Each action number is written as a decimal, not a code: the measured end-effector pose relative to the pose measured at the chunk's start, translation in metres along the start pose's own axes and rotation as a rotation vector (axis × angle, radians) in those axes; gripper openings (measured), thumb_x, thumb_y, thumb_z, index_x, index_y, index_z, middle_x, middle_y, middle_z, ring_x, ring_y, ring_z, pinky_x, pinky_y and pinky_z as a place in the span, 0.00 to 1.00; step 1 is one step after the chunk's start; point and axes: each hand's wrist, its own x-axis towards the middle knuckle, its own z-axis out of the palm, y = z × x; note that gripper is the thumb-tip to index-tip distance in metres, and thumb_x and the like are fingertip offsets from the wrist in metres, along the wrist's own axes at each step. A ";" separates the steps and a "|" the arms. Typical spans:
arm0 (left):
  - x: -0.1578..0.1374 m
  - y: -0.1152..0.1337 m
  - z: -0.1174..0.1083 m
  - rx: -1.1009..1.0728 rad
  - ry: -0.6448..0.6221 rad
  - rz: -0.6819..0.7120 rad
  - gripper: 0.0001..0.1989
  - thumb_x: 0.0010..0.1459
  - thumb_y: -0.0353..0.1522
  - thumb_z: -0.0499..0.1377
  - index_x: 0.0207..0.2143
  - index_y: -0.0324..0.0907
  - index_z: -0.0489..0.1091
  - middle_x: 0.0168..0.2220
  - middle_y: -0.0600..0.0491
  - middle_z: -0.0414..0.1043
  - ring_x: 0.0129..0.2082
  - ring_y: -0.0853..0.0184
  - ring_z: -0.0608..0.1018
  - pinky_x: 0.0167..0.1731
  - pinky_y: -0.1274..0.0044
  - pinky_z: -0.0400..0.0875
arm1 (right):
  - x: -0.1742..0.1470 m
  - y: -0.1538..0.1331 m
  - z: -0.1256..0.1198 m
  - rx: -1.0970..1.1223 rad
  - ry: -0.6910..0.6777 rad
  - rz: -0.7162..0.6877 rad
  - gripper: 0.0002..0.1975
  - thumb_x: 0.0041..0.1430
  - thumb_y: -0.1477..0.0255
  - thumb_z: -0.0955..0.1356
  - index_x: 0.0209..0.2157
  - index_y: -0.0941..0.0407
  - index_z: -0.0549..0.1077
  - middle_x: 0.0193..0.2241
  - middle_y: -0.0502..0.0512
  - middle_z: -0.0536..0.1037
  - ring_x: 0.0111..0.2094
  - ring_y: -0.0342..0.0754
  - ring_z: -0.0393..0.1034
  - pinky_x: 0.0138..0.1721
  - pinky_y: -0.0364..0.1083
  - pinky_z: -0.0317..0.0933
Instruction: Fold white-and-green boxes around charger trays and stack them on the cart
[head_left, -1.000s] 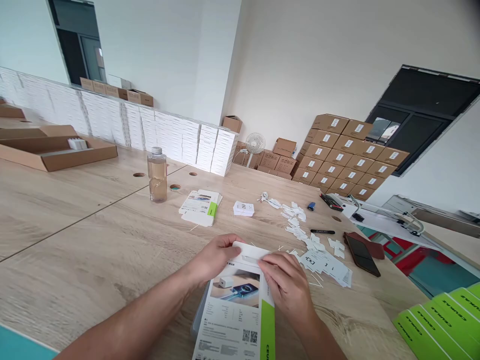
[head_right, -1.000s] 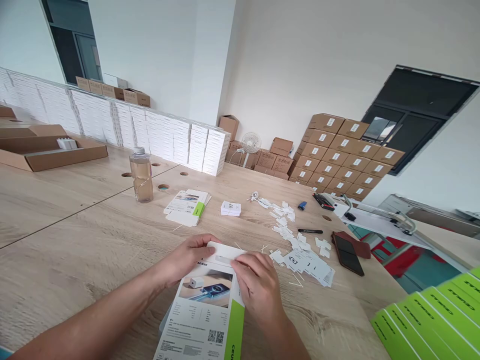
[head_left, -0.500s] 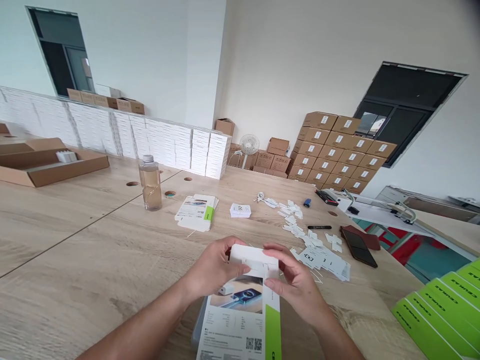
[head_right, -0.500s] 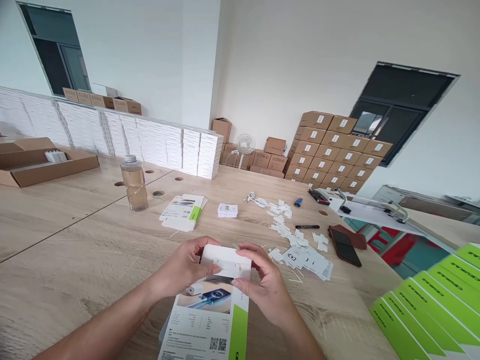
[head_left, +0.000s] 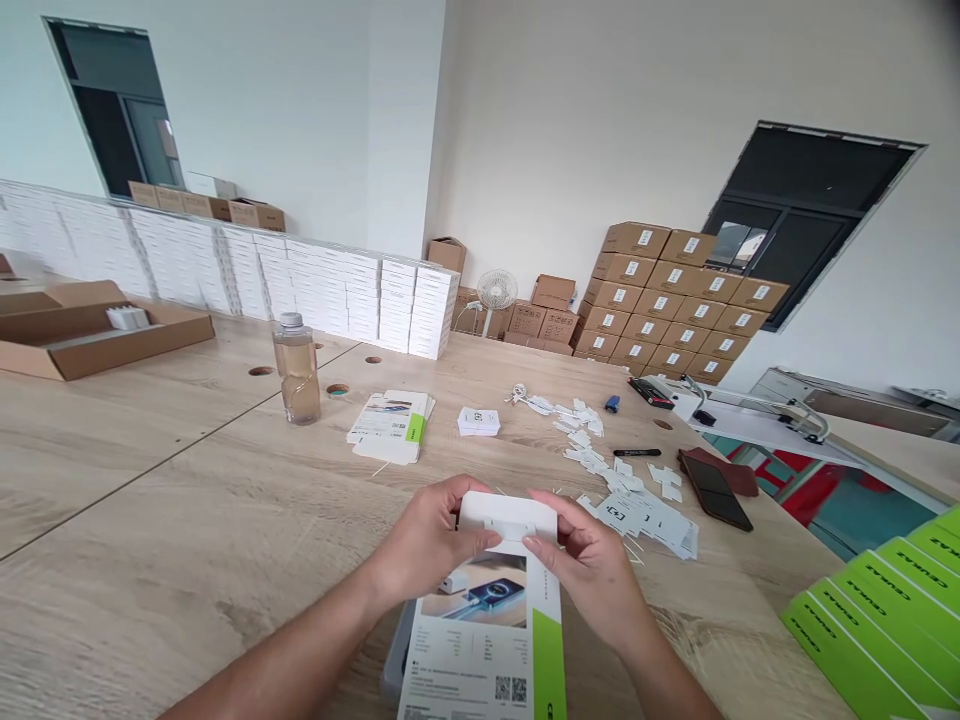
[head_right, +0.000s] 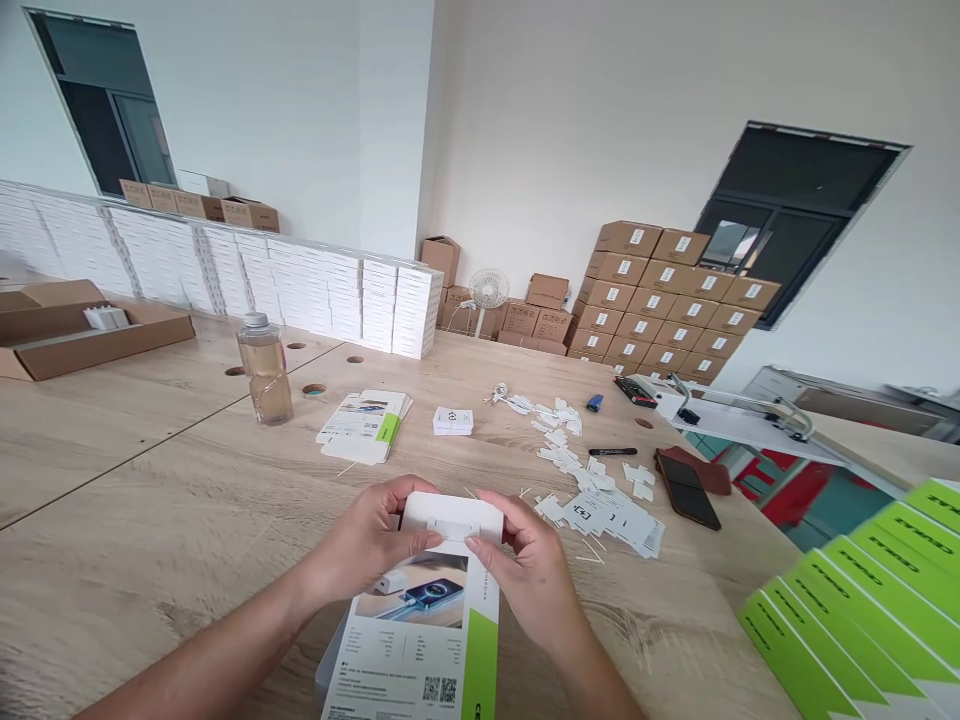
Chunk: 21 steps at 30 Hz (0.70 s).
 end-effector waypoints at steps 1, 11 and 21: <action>0.000 -0.001 0.000 0.002 0.006 0.000 0.12 0.51 0.33 0.64 0.37 0.39 0.69 0.29 0.55 0.70 0.26 0.72 0.69 0.25 0.81 0.63 | 0.000 0.000 0.000 0.005 0.005 0.004 0.25 0.53 0.64 0.72 0.52 0.53 0.69 0.35 0.55 0.77 0.34 0.49 0.70 0.33 0.47 0.67; 0.003 -0.009 0.002 -0.013 0.032 0.021 0.12 0.52 0.36 0.63 0.37 0.40 0.71 0.29 0.54 0.72 0.27 0.71 0.72 0.27 0.80 0.65 | 0.003 0.003 0.000 0.036 0.007 0.080 0.24 0.50 0.63 0.73 0.49 0.53 0.71 0.31 0.52 0.77 0.30 0.48 0.68 0.30 0.46 0.64; 0.007 -0.014 0.002 -0.073 0.053 0.034 0.10 0.51 0.35 0.63 0.34 0.38 0.71 0.27 0.54 0.70 0.24 0.72 0.69 0.25 0.81 0.63 | 0.004 -0.008 0.010 0.041 0.079 0.082 0.19 0.49 0.61 0.73 0.40 0.56 0.73 0.25 0.51 0.75 0.26 0.46 0.66 0.26 0.44 0.60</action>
